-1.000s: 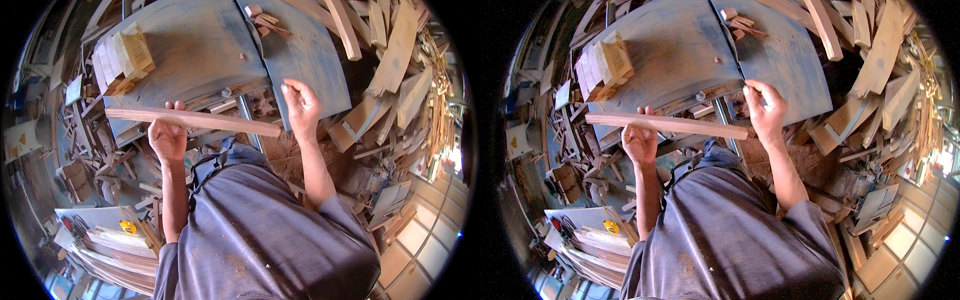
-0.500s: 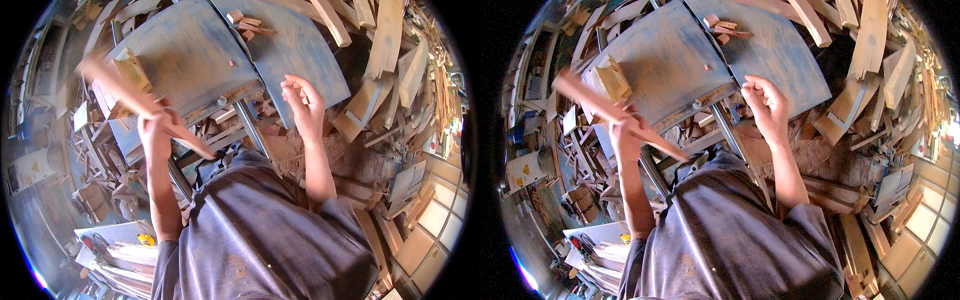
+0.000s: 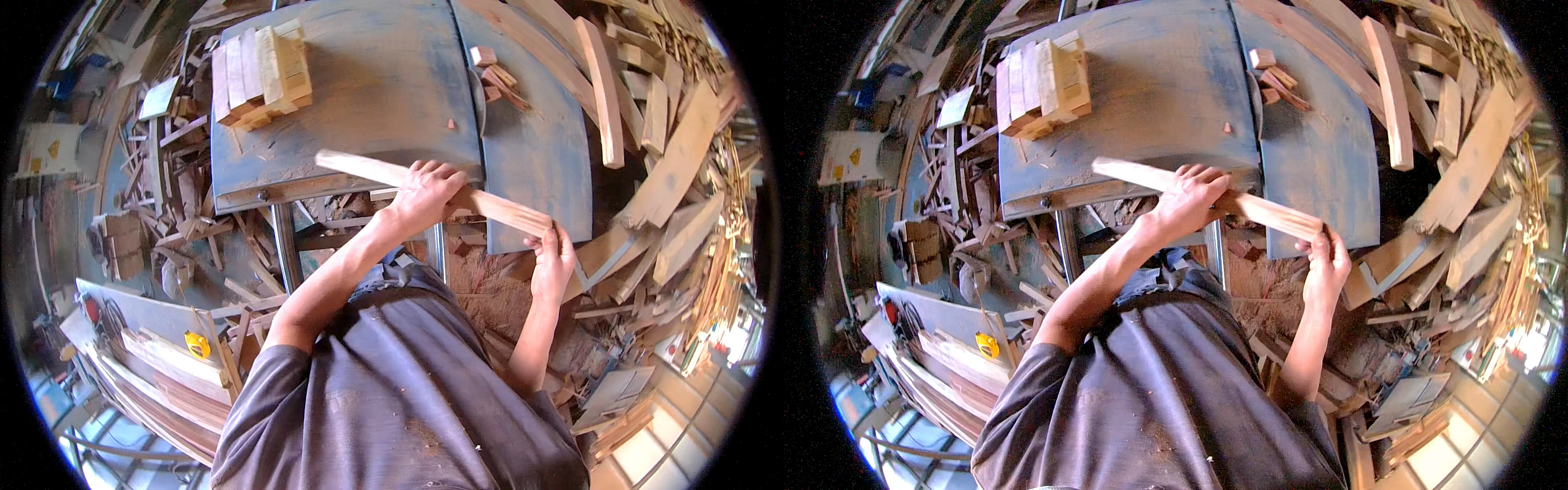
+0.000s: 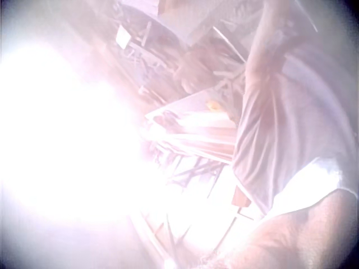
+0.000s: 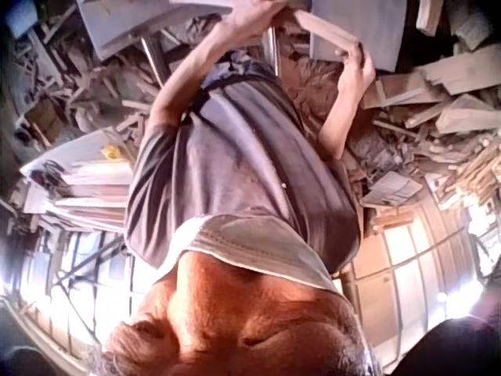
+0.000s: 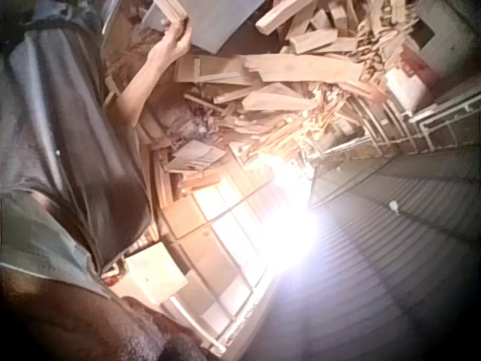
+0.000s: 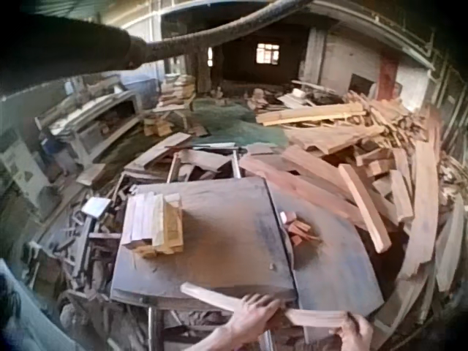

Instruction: The person selects various wooden boards, measures them with a tape measure, and passes them over a table saw to cut them into smaller pieces.

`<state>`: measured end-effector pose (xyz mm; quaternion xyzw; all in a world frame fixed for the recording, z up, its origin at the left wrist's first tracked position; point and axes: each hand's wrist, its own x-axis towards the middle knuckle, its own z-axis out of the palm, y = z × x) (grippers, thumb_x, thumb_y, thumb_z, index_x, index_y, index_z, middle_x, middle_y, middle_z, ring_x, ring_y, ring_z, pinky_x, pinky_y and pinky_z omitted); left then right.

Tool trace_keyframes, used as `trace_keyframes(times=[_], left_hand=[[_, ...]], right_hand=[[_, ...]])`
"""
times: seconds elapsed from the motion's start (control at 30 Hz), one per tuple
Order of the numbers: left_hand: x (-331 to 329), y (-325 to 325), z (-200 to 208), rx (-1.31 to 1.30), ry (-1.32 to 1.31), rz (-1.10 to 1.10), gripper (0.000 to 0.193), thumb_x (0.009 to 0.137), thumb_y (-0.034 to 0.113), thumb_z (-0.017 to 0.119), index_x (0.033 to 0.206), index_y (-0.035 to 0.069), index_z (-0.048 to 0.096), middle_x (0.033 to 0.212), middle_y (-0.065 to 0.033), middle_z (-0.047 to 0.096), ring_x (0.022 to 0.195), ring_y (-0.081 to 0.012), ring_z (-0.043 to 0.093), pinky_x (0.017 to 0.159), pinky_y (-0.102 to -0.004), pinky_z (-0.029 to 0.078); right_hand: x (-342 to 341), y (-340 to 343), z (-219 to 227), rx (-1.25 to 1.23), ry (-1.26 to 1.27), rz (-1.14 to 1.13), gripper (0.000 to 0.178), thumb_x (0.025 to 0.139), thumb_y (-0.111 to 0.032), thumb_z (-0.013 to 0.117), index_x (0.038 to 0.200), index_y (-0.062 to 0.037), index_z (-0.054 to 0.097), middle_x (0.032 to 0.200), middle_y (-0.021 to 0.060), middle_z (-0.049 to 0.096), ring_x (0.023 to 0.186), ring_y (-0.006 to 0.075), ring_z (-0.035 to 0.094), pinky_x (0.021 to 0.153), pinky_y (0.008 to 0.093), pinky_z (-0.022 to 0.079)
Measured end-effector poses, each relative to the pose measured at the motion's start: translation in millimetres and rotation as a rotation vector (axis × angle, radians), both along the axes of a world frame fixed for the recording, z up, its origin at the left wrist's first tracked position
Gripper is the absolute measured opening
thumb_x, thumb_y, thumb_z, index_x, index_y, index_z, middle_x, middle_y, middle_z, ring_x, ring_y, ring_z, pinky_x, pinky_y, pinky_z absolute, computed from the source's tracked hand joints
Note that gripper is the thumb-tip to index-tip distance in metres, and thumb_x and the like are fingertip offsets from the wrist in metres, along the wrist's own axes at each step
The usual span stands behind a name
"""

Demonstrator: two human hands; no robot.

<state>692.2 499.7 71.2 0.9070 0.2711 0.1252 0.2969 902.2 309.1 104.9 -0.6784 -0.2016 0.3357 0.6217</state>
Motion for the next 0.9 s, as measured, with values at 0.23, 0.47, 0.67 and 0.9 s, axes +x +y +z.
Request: trace_keyframes(times=[0.23, 0.47, 0.67, 0.9], left_hand=[[-68.1, 7.9, -84.4, 0.243, 0.037, 0.542, 0.045, 0.074, 0.015, 0.078, 0.115, 0.005, 0.062, 0.126, -0.0134, 0.058, 0.123, -0.0338, 0.051, 0.103, -0.0485, 0.039], [-106.5, 7.8, -116.6, 0.187, 0.174, 0.547, 0.042, 0.071, 0.014, 0.073, 0.108, 0.003, 0.058, 0.112, -0.0159, 0.058, 0.109, -0.0347, 0.054, 0.1, -0.0464, 0.04], [-105.6, -27.4, -104.6, 0.094, 0.181, 0.563, 0.045, 0.071, 0.016, 0.075, 0.111, 0.003, 0.059, 0.116, -0.0156, 0.058, 0.111, -0.0357, 0.054, 0.102, -0.0473, 0.04], [-67.1, -57.1, -113.0, 0.133, 0.041, 0.321, 0.043, 0.079, 0.028, 0.073, 0.115, 0.01, 0.058, 0.135, -0.014, 0.051, 0.135, -0.037, 0.041, 0.117, -0.0553, 0.027]], right_hand=[[66.7, 55.2, -54.8, -0.187, 0.06, -0.106, 0.035, 0.099, -0.029, 0.064, 0.112, 0.0032, 0.062, 0.088, 0.0067, 0.065, 0.073, 0.0128, 0.062, 0.067, 0.0302, 0.055], [115.3, 88.8, -113.6, -0.345, 0.035, -0.033, 0.034, 0.099, -0.03, 0.064, 0.112, 0.0014, 0.063, 0.088, 0.0063, 0.064, 0.074, 0.0125, 0.061, 0.064, 0.029, 0.054], [140.1, 77.3, -154.7, -0.367, 0.123, -0.048, 0.031, 0.101, -0.026, 0.062, 0.116, 0.001, 0.062, 0.089, 0.0058, 0.063, 0.074, 0.0132, 0.06, 0.064, 0.03, 0.054], [132.7, 45.7, -156.3, -0.459, 0.156, 0.005, 0.032, 0.102, -0.025, 0.06, 0.122, -0.0003, 0.06, 0.093, 0.0042, 0.062, 0.079, 0.0133, 0.059, 0.071, 0.0306, 0.054]])
